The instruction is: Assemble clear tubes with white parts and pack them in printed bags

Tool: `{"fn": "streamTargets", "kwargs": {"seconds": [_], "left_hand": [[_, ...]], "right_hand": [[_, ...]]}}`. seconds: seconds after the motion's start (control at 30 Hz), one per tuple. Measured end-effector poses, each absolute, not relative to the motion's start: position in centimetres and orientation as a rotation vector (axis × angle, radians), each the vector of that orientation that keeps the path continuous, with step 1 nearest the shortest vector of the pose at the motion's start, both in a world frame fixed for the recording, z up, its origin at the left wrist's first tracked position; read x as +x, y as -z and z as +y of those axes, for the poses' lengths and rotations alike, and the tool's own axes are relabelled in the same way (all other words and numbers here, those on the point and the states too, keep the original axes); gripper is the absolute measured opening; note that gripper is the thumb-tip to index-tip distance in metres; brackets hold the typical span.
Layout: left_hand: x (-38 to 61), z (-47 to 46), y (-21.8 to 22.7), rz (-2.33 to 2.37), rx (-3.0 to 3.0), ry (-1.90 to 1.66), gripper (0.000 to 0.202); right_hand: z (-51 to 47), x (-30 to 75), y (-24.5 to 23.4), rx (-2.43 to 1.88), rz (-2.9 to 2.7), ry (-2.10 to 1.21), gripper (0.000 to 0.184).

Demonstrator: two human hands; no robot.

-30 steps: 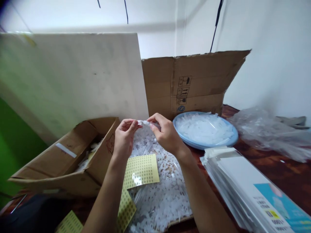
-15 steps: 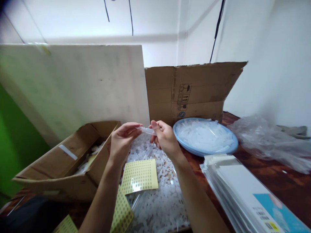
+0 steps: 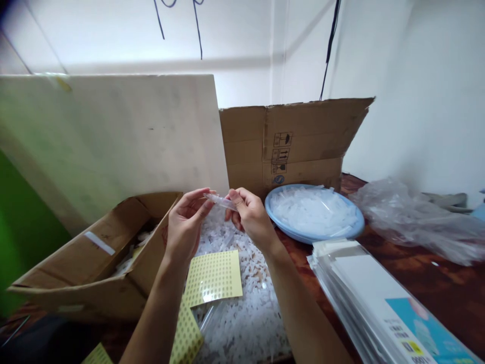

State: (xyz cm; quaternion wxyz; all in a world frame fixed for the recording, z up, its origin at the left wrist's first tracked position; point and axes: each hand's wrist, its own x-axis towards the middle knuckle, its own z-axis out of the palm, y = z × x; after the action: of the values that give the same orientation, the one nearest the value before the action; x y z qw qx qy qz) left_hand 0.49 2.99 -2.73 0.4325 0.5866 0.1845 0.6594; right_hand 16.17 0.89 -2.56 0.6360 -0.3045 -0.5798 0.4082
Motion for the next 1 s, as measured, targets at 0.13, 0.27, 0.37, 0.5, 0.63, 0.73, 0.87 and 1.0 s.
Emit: {"fn": "streamTargets", "kwargs": {"seconds": [0.13, 0.27, 0.37, 0.5, 0.63, 0.73, 0.87, 1.0], "left_hand": [[0.4, 3.1, 2.6, 0.535, 1.415, -1.712, 0.027], [0.8, 2.5, 1.9, 0.481, 1.332, -1.743, 0.030], [0.9, 1.7, 1.3, 0.443, 1.328, -1.784, 0.039], [0.6, 1.2, 0.9, 0.384, 1.433, -1.734, 0.053], [0.6, 1.4, 1.0, 0.408, 1.392, -1.805, 0.041], [0.8, 1.5, 1.1, 0.372, 1.300, -1.837, 0.035], [0.5, 1.3, 0.8, 0.298, 1.279, -1.837, 0.042], [-0.1, 1.8, 0.6, 0.248, 1.243, -1.763, 0.050]], "right_hand": [[0.8, 16.5, 2.6, -0.741, -1.416, -0.650, 0.029], [0.0, 16.3, 2.1, -0.752, -1.505, -0.403, 0.012], [-0.2, 15.7, 2.1, -0.743, -1.520, -0.456, 0.018], [0.2, 15.0, 2.6, -0.790, -1.465, -0.797, 0.046], [0.2, 14.5, 2.7, -0.740, -1.495, -0.608, 0.030], [-0.1, 14.2, 2.6, -0.769, -1.554, -0.467, 0.015], [0.0, 13.6, 2.9, -0.710, -1.484, -1.007, 0.024], [0.3, 13.2, 3.1, -0.676, -1.404, -1.221, 0.035]]}}
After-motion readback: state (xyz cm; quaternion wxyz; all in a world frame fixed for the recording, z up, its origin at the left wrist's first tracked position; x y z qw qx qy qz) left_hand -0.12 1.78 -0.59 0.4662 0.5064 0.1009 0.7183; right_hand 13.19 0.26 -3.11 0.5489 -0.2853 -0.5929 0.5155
